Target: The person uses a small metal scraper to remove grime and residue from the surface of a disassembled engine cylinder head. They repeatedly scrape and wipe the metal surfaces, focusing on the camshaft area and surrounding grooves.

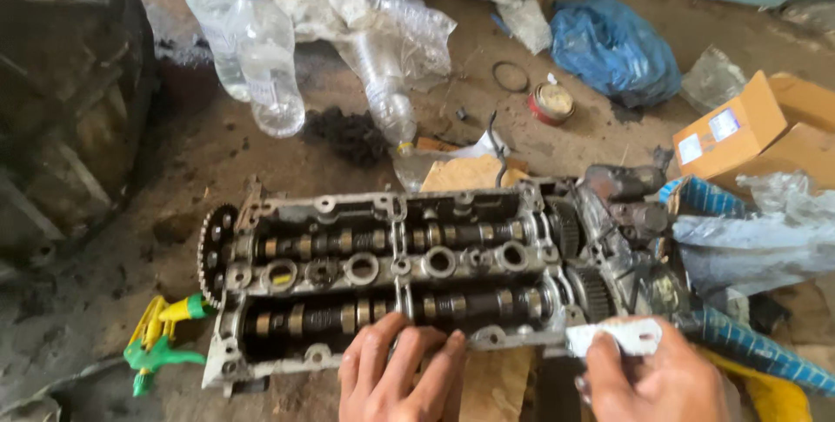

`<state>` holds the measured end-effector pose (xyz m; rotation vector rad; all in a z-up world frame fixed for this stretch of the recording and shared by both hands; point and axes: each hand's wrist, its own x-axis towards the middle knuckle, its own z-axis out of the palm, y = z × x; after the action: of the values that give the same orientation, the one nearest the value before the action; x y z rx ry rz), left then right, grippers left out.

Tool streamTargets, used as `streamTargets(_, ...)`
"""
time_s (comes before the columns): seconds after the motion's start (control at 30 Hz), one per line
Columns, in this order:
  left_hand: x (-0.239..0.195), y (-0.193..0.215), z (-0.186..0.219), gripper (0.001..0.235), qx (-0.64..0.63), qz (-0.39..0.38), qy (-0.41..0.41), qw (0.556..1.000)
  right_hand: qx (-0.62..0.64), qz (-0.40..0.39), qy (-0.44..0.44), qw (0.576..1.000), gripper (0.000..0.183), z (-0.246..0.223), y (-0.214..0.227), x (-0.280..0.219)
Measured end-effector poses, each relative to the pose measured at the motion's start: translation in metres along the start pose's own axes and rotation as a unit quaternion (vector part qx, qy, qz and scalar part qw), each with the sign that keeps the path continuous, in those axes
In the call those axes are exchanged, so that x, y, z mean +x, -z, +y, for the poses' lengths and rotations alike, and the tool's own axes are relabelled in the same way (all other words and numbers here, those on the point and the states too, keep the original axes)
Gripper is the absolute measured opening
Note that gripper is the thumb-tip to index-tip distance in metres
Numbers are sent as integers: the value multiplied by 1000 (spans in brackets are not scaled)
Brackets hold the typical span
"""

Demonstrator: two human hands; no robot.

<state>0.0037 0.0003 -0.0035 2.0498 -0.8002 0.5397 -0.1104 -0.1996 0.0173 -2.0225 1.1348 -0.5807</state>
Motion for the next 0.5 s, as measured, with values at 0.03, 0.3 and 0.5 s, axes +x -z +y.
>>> streamTargets(0.03,-4,2,2,17,4,-2,9,1000,-17,8,-1,1000,14,-7,3,-2)
streamTargets(0.3,-7,-6,-4,17,5,-15,3,1000,21,-40,35,998,17,21,35,6)
streamTargets(0.5,-6,-14,-3,19,29,-5,13,999,47,-52,-125,990,19,41,76,47)
